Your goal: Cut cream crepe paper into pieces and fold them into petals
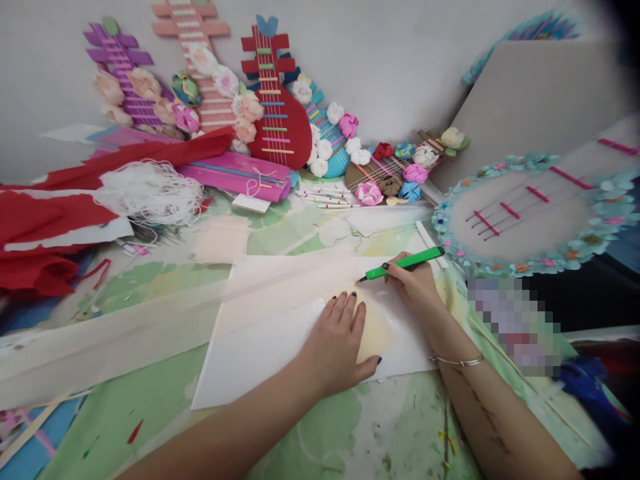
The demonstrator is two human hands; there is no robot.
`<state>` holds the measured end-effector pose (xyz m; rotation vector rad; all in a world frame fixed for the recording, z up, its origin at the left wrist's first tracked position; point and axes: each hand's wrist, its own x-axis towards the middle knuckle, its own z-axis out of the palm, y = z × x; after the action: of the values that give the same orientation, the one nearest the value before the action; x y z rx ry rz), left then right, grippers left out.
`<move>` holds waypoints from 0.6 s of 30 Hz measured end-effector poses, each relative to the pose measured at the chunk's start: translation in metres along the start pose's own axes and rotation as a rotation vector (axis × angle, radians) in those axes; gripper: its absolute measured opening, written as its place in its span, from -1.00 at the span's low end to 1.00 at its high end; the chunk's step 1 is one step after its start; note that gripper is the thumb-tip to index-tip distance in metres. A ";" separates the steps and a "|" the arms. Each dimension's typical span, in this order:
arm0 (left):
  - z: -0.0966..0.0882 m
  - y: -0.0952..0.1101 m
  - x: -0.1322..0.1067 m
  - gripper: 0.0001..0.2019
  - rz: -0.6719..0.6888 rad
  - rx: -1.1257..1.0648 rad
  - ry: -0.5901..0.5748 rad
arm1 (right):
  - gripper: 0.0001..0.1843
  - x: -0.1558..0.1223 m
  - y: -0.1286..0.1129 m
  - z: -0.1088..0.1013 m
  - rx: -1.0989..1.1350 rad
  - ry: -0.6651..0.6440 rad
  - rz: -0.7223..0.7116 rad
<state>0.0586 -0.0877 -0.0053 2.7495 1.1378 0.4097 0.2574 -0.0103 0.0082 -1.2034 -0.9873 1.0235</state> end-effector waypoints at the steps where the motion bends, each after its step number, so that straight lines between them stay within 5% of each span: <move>1: 0.000 0.000 0.000 -0.25 0.010 0.010 0.013 | -0.73 0.001 0.000 0.000 0.020 0.016 -0.001; 5: 0.001 0.001 -0.001 -0.39 0.097 0.064 0.153 | -0.66 0.007 -0.002 -0.002 0.094 0.141 -0.017; 11: -0.006 -0.003 0.005 -0.77 0.245 0.030 0.570 | -0.71 0.011 -0.004 -0.010 -0.035 0.221 0.031; 15: -0.030 -0.019 0.009 -0.86 0.237 0.100 0.752 | -0.78 0.008 -0.012 -0.024 -0.299 0.117 0.104; 18: -0.055 -0.044 0.009 -0.74 0.130 0.246 0.830 | -0.72 0.007 -0.021 -0.039 -0.535 -0.049 0.173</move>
<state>0.0190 -0.0492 0.0394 2.9255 1.1956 1.6344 0.2984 -0.0145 0.0259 -1.7324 -1.2594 0.9527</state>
